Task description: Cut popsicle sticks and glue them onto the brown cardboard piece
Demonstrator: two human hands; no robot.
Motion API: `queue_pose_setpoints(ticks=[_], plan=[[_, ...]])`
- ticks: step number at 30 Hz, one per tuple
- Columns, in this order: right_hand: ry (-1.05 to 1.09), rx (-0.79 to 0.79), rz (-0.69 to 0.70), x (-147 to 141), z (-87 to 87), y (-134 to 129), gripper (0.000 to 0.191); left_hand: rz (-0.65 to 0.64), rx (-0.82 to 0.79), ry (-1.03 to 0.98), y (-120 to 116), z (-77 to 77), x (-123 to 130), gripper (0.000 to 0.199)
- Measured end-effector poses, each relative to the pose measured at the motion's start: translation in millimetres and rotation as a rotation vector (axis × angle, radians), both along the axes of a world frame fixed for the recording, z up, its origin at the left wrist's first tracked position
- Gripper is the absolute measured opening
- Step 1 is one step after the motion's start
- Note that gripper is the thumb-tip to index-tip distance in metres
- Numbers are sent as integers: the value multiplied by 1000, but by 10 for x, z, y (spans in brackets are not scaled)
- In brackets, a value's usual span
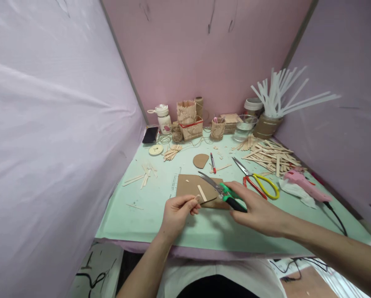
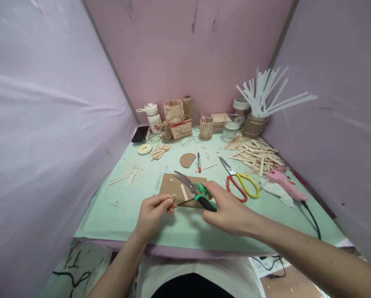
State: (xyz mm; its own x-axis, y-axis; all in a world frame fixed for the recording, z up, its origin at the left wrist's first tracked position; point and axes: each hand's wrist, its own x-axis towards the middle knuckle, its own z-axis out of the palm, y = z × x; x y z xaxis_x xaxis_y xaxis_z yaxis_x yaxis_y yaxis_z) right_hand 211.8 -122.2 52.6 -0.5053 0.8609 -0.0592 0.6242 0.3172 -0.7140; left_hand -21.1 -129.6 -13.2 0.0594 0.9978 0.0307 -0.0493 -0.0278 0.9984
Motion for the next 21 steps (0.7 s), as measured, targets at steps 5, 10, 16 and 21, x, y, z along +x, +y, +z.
queue_pose_setpoints(ticks=[5, 10, 16, 21], plan=[[-57, -5, 63, 0, -14, -25, 49, 23, 1, -6, 20, 15, -3, 17], [-93, 59, 123, -21, -64, -78, 54, -8, 26, 8, 1, 41, -17, 19], [-131, 84, 123, -42, -57, -82, 55, -12, 39, 0, -20, 45, -11, 18], [-133, 85, 137, -48, -47, -95, 53, -26, 44, 21, -22, 54, 2, 20]])
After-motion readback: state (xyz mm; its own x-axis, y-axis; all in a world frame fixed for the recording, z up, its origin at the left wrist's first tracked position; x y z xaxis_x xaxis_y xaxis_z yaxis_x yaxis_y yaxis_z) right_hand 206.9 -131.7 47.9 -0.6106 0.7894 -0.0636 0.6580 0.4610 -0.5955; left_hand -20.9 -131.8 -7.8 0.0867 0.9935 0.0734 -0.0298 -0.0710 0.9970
